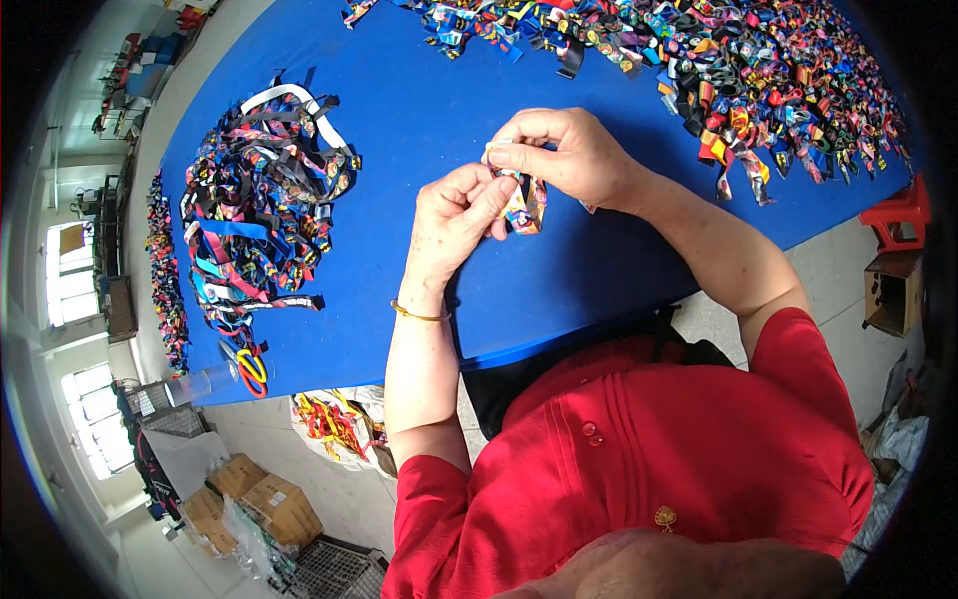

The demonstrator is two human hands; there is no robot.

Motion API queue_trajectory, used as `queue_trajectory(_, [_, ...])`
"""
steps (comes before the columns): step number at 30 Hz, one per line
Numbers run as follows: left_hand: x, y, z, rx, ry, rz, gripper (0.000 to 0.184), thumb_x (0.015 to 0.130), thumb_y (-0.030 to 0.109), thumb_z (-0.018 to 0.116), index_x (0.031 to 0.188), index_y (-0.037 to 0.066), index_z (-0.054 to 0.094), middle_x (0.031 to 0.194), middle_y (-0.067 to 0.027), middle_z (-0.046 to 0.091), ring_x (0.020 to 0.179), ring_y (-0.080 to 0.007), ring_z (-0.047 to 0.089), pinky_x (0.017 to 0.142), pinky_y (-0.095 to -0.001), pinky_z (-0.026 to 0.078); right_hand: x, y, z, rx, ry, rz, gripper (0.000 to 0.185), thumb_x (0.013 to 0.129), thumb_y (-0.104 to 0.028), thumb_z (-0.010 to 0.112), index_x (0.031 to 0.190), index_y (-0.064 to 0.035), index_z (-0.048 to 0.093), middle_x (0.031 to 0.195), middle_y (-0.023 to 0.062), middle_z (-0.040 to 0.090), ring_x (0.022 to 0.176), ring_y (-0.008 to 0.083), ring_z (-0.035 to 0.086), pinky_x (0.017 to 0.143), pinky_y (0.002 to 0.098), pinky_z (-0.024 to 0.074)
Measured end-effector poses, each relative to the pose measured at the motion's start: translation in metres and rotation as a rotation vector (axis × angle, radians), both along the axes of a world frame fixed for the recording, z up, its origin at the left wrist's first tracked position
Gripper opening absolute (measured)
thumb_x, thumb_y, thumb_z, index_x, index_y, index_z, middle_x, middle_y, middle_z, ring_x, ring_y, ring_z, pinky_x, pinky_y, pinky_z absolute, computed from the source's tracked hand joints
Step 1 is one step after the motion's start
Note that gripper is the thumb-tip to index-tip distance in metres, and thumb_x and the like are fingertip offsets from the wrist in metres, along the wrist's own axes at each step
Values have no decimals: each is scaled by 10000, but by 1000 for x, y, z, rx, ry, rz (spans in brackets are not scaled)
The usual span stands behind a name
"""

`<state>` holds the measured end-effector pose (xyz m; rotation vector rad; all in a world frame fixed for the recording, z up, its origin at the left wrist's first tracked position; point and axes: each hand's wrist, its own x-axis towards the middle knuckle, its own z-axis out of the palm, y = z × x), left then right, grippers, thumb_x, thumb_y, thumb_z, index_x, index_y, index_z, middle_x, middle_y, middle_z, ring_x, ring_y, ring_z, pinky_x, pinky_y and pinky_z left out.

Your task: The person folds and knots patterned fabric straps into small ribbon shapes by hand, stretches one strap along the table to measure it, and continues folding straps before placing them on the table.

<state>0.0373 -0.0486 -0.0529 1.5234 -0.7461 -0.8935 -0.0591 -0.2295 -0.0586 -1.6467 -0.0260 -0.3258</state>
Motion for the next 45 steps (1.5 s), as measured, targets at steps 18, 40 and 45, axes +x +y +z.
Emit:
queue_trajectory(18, [23, 2, -6, -342, 263, 261, 203, 1052, 231, 532, 1036, 34, 581, 860, -128, 723, 611, -174, 697, 500, -244, 537, -8, 0, 27, 180, 409, 292, 461, 947, -83, 663, 1368, -7, 492, 803, 69, 632, 597, 94, 617, 508, 221, 477])
queue_trajectory(40, [22, 11, 6, -591, 443, 114, 208, 1038, 231, 502, 1051, 24, 484, 1093, -336, 663, 533, -274, 657, 454, -315, 531, -4, -12, 5, -403, -96, -173, 136, 946, -137, 653, 1006, -28, 707, 734, 68, 610, 635, 148, 651, 560, 292, 494])
queue_trajectory(45, [21, 10, 4, -551, 440, 70, 181, 1034, 226, 521, 1033, 46, 510, 881, -264, 676, 475, -224, 598, 451, -271, 494, -4, -15, 7, -261, 56, -183, 171, 957, -143, 654, 1078, -29, 693, 833, 71, 686, 709, 117, 657, 626, 282, 520])
